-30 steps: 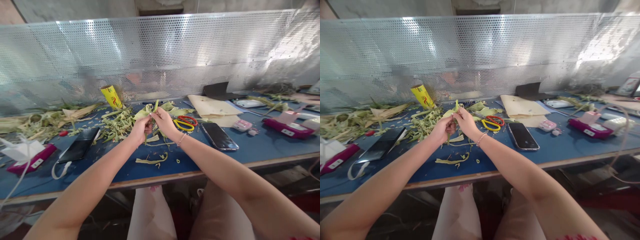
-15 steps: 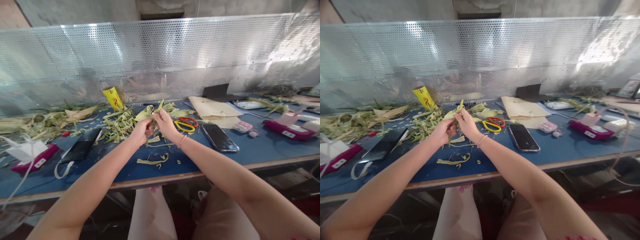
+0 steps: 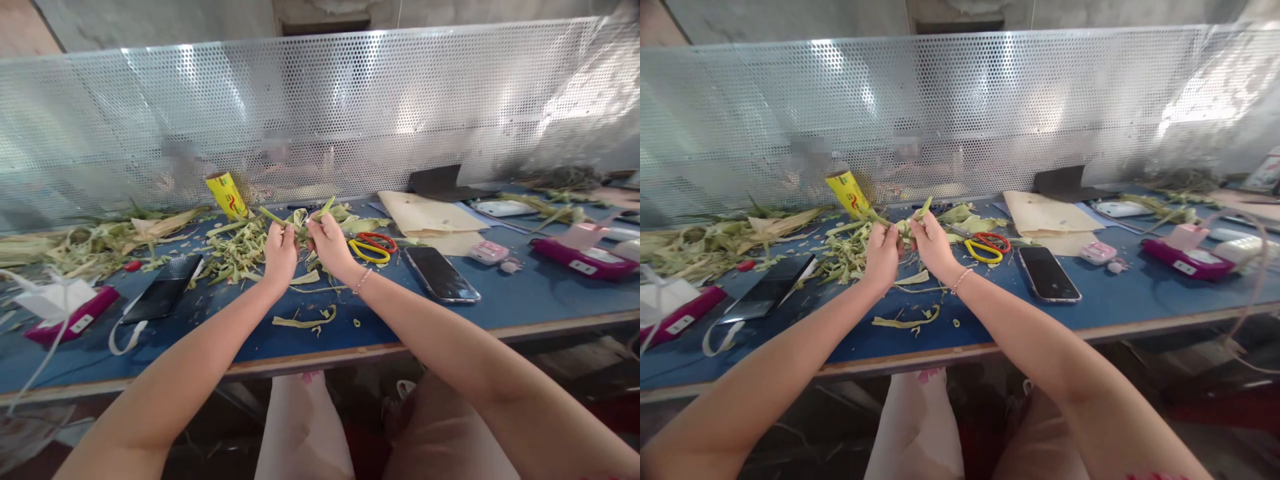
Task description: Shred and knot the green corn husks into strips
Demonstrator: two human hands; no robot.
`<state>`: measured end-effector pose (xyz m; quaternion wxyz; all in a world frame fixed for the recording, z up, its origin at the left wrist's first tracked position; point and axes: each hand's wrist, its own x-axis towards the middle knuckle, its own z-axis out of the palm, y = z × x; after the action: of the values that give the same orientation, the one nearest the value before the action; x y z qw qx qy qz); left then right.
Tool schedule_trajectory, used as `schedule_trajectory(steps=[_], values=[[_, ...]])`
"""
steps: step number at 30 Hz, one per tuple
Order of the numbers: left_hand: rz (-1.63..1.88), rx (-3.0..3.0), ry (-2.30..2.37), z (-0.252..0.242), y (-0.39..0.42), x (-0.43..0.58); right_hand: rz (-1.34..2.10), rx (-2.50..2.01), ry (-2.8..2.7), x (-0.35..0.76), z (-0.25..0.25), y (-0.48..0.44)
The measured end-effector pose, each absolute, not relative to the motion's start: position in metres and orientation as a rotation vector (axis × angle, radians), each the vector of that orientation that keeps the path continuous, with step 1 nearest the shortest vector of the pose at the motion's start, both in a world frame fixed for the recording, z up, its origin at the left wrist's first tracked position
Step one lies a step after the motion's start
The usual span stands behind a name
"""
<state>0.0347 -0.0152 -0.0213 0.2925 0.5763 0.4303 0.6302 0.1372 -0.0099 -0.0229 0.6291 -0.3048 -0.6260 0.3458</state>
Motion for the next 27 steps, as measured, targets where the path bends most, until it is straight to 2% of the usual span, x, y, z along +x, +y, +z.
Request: schedule_trajectory(steps=[11, 27], values=[[1.72, 1.763, 1.118, -0.015, -0.028, 0.035, 0.934, -0.671, -1.352, 0.135, -0.021, -0.013], [1.823, 1.576, 1.069, -0.027, -0.007, 0.034, 1.035, -0.595, -1.256, 0.13, -0.017, -0.015]])
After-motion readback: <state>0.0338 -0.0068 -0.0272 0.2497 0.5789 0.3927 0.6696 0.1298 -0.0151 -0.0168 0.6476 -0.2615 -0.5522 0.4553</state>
